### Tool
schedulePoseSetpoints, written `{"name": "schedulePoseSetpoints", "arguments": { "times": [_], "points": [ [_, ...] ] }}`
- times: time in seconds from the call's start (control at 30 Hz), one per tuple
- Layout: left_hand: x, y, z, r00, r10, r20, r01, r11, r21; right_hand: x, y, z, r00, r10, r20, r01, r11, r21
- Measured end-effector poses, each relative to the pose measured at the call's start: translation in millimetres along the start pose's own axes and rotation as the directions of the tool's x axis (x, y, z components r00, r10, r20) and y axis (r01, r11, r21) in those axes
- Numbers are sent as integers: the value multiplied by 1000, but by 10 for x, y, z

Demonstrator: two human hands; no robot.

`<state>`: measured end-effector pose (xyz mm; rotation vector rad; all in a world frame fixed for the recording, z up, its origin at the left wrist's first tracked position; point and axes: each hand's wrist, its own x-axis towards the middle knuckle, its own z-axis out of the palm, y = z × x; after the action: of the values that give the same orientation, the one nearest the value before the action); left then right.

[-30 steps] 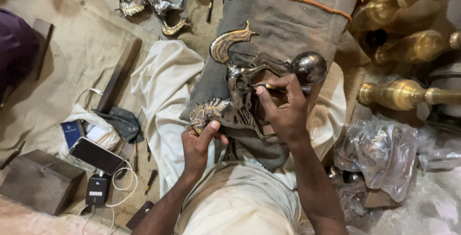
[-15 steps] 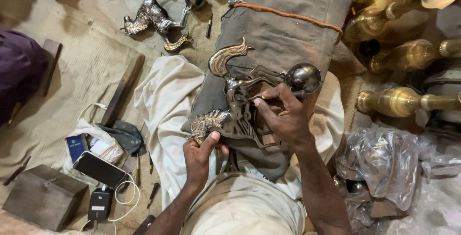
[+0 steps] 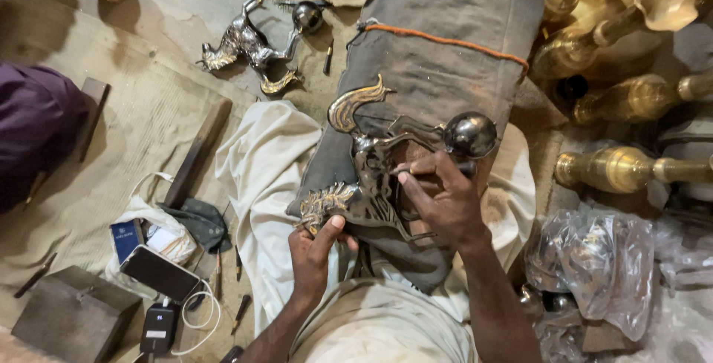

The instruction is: The person sits on the floor with a metal horse figurine on a cushion and uses a small chisel to engrave and refine details on the figurine's body and mane, rotating the piece to work different areas.

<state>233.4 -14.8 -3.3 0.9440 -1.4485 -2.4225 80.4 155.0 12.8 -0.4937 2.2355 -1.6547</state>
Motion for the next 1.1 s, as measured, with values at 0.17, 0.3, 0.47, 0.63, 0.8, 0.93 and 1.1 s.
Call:
{"name": "schedulePoseSetpoints", "arguments": {
  "times": [0.17,0.3,0.47,0.63,0.8,0.93,1.1],
  "points": [
    [-7,-5,7,1000,-9,-11,9,1000,24,-72,-15,19,997,-77,-18,76,995,-61],
    [1,-37,18,1000,-25,-9,24,999,-31,-128,28,91,983,-163,-80,160,986,-34],
    [42,-91,-17,1000,-28,-9,28,1000,-13,-218,77,175,967,-222,-125,222,975,-10],
    [82,-175,-65,1000,-28,-12,28,1000,-14,-314,153,245,967,-204,-152,201,979,-32],
    [105,-229,-77,999,-32,-15,32,999,-22,-407,239,292,975,-120,-186,116,993,-33],
    [112,-223,-83,1000,-20,0,20,1000,-14,-460,235,311,976,-94,-196,82,994,-68],
    [116,-196,-87,1000,-18,2,18,1000,-9,-472,146,254,988,31,-155,-35,999,-25]
  ]
}}
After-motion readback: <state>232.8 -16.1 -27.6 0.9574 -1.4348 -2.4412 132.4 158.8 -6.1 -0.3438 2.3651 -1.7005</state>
